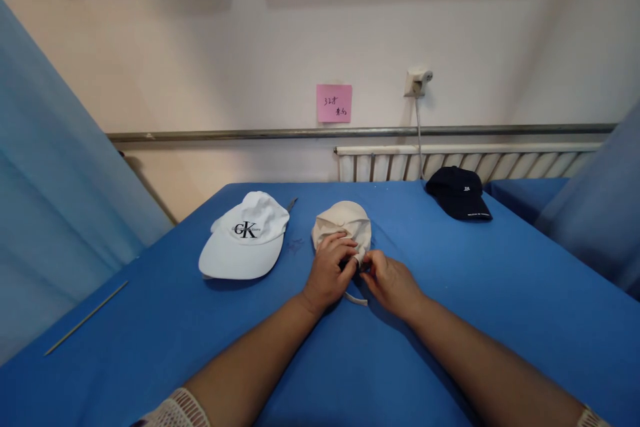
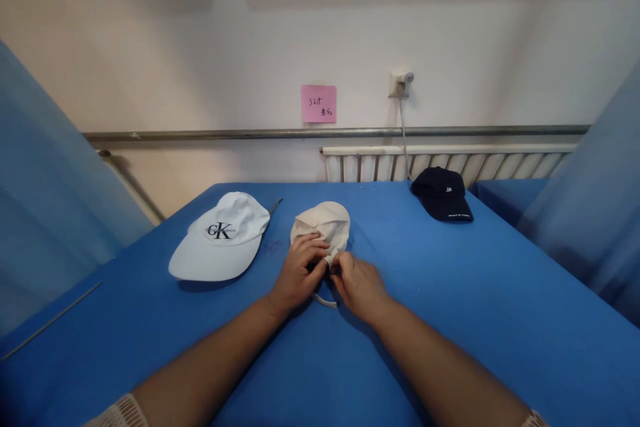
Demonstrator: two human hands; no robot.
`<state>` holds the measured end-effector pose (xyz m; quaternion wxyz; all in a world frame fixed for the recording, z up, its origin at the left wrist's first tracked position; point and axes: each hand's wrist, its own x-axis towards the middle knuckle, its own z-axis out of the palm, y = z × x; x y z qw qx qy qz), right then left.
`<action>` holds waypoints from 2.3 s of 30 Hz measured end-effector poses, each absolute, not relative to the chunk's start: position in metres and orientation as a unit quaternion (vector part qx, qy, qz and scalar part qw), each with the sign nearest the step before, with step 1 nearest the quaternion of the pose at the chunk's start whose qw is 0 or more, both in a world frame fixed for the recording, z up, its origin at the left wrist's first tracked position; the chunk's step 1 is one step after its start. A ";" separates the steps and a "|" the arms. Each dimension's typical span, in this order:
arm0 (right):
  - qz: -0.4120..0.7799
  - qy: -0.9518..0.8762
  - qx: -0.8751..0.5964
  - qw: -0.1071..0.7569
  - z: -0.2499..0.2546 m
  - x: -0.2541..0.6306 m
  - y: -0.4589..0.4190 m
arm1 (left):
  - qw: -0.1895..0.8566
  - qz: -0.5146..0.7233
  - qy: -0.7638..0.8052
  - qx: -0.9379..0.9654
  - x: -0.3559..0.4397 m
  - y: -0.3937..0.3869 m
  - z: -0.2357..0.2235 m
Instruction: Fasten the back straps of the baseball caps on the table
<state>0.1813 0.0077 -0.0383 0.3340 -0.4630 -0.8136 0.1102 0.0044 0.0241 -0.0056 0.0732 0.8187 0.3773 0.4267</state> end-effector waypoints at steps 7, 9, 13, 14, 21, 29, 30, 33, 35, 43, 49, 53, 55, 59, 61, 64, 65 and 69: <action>0.087 -0.825 -0.425 0.363 -0.032 0.184 0.009 | 0.071 0.425 0.373 0.822 0.003 0.026 -0.009; 0.081 -0.829 -0.421 0.360 -0.032 0.186 0.009 | 0.069 0.423 0.372 0.823 0.002 0.026 -0.009; 0.113 -0.815 -0.439 0.360 -0.036 0.190 0.011 | 0.065 0.417 0.373 0.826 0.002 0.025 -0.008; 0.128 -0.808 -0.444 0.365 -0.037 0.190 0.012 | 0.064 0.417 0.372 0.827 0.002 0.024 -0.007; 0.270 -0.739 -0.469 0.401 -0.042 0.195 0.020 | 0.052 0.415 0.369 0.830 -0.004 0.025 -0.002; 0.259 -0.748 -0.476 0.384 -0.035 0.195 0.015 | 0.033 0.392 0.385 0.835 -0.007 0.030 -0.010; 0.252 -0.751 -0.477 0.381 -0.035 0.194 0.014 | 0.032 0.391 0.385 0.835 -0.007 0.031 -0.010; 0.242 -0.756 -0.475 0.381 -0.034 0.195 0.014 | 0.027 0.393 0.381 0.837 -0.007 0.029 -0.008; 0.250 -0.752 -0.472 0.387 -0.035 0.195 0.015 | 0.018 0.393 0.378 0.838 -0.006 0.026 -0.003; 0.279 -0.723 -0.474 0.418 -0.045 0.200 0.023 | 0.010 0.311 0.339 0.888 -0.007 0.010 0.028; 0.301 -0.707 -0.475 0.428 -0.049 0.200 0.024 | 0.056 0.109 0.325 0.938 -0.011 0.006 0.044; 0.309 -0.700 -0.473 0.437 -0.050 0.200 0.025 | 0.098 0.056 0.311 0.944 -0.008 0.000 0.035; 0.304 -0.701 -0.473 0.438 -0.050 0.199 0.025 | 0.105 0.046 0.296 0.948 -0.004 -0.001 0.027; 0.299 -0.706 -0.472 0.436 -0.051 0.199 0.024 | 0.106 0.051 0.292 0.949 -0.001 0.003 0.015; 0.305 -0.707 -0.467 0.435 -0.051 0.199 0.024 | 0.106 0.073 0.300 0.945 0.000 0.007 0.013; 0.313 -0.713 -0.455 0.433 -0.049 0.200 0.023 | 0.088 0.143 0.333 0.928 -0.001 0.011 0.013; 0.309 -0.717 -0.453 0.431 -0.048 0.200 0.022 | 0.075 0.176 0.346 0.919 -0.001 0.011 0.014; 0.253 -0.741 -0.452 0.426 -0.043 0.201 0.019 | 0.016 0.295 0.348 0.890 -0.001 0.011 0.018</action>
